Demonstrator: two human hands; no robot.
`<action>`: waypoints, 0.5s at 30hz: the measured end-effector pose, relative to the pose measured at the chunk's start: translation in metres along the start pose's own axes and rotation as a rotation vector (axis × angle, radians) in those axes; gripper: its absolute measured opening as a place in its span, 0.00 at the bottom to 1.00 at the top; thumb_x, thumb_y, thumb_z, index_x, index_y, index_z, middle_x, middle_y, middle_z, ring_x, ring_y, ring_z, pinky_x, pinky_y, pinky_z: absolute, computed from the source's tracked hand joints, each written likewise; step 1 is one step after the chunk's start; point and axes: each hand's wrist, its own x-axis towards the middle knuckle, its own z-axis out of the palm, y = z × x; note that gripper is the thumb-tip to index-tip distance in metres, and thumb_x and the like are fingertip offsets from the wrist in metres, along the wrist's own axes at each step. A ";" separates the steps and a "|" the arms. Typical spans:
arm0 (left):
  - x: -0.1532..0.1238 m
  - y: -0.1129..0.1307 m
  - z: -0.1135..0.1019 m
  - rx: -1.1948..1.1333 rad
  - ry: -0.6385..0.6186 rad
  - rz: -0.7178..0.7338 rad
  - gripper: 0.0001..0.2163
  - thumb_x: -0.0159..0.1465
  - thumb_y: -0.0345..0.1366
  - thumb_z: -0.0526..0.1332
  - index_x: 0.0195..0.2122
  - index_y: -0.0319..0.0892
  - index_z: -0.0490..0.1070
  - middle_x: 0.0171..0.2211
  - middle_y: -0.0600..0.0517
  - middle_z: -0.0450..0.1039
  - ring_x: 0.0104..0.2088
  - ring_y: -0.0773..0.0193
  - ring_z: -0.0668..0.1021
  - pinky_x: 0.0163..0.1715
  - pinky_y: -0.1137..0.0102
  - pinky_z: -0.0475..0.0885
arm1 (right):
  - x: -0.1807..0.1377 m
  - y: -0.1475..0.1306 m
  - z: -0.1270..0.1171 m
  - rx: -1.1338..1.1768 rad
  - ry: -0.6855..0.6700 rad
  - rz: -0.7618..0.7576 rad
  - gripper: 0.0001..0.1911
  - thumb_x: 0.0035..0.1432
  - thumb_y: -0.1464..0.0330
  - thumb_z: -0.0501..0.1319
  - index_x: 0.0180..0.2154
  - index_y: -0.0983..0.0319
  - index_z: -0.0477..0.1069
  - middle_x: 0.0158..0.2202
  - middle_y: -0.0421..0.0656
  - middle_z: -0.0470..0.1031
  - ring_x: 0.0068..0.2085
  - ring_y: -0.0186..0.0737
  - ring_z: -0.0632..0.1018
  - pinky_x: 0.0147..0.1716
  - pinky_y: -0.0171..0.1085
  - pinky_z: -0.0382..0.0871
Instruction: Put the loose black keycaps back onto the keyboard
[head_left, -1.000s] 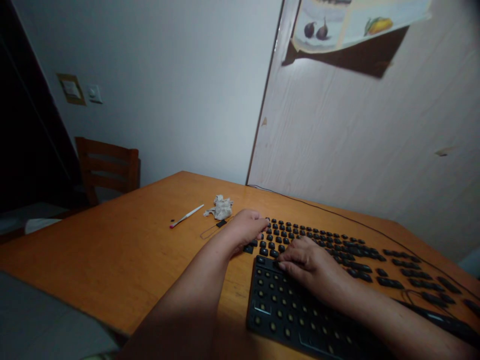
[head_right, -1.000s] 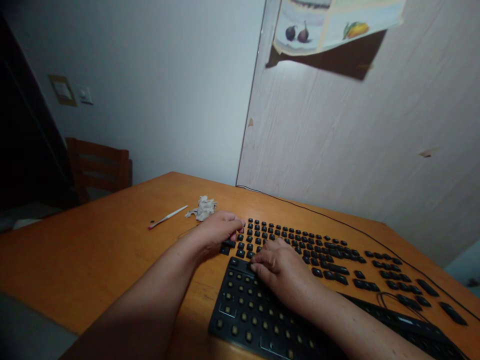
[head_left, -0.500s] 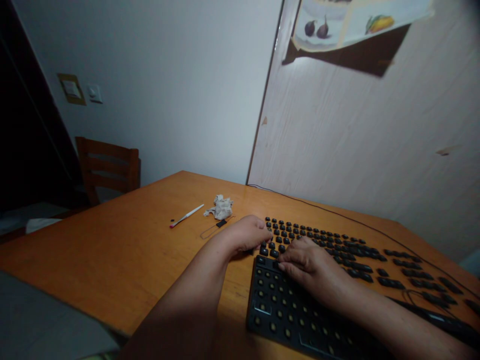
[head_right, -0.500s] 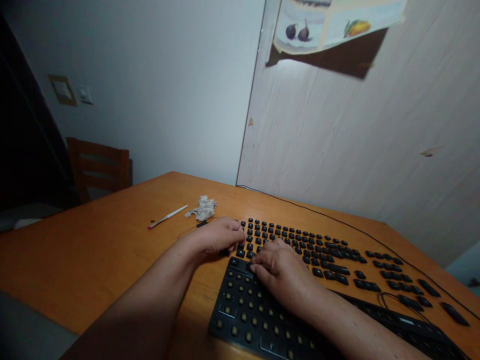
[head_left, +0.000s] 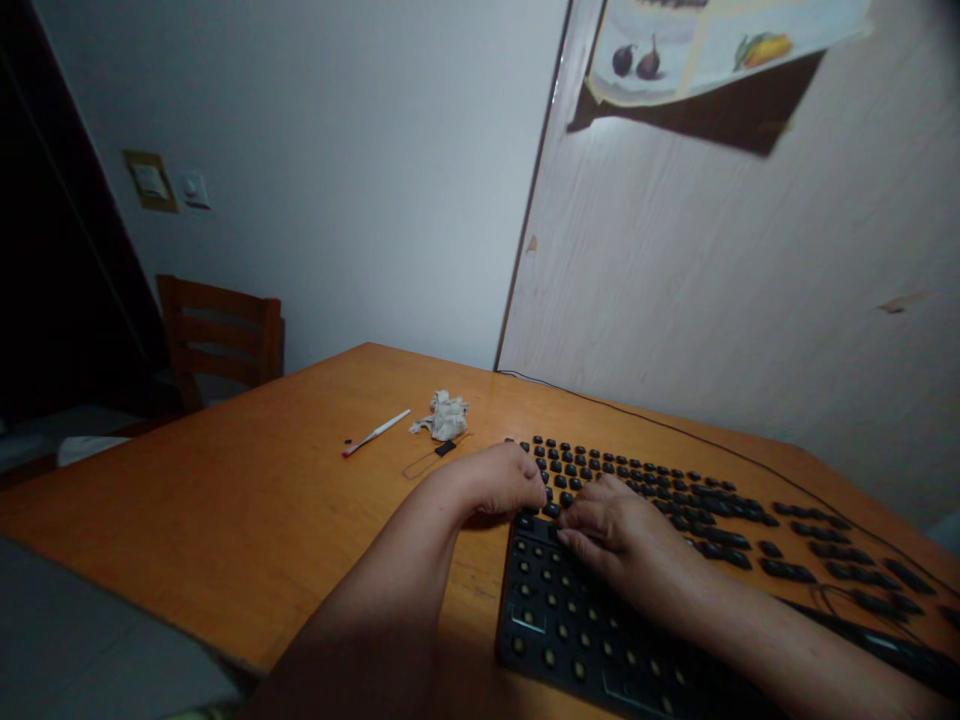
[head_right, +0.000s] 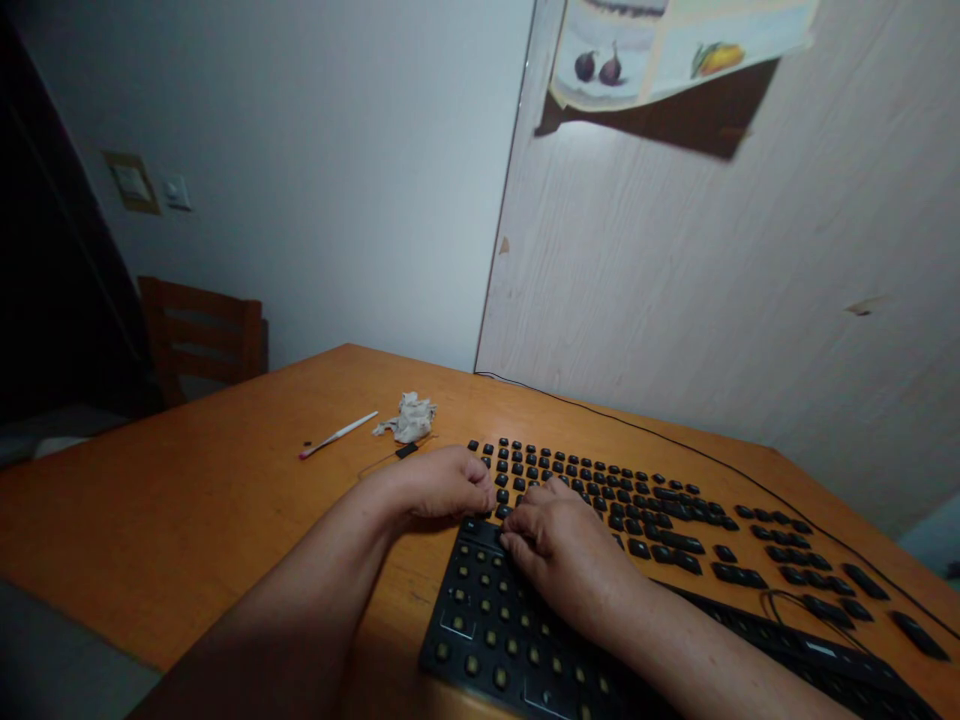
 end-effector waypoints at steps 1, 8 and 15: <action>0.000 0.001 -0.001 0.032 -0.015 0.003 0.04 0.51 0.33 0.60 0.25 0.40 0.73 0.20 0.57 0.66 0.22 0.71 0.66 0.20 0.74 0.56 | 0.000 -0.001 -0.001 -0.008 -0.001 -0.002 0.09 0.63 0.68 0.59 0.31 0.59 0.76 0.33 0.42 0.74 0.38 0.42 0.69 0.43 0.42 0.60; 0.002 -0.001 -0.003 0.098 -0.107 0.013 0.08 0.50 0.35 0.63 0.30 0.41 0.77 0.26 0.56 0.73 0.27 0.68 0.72 0.25 0.75 0.63 | 0.005 -0.005 -0.003 -0.034 -0.022 0.002 0.09 0.63 0.69 0.59 0.31 0.59 0.76 0.32 0.42 0.74 0.37 0.42 0.69 0.43 0.42 0.61; 0.002 -0.002 -0.001 0.084 -0.142 0.021 0.07 0.51 0.36 0.65 0.30 0.40 0.78 0.26 0.55 0.75 0.28 0.68 0.72 0.27 0.75 0.64 | 0.003 -0.003 -0.001 -0.027 -0.007 0.032 0.09 0.62 0.69 0.59 0.31 0.59 0.76 0.32 0.43 0.74 0.38 0.43 0.70 0.42 0.42 0.62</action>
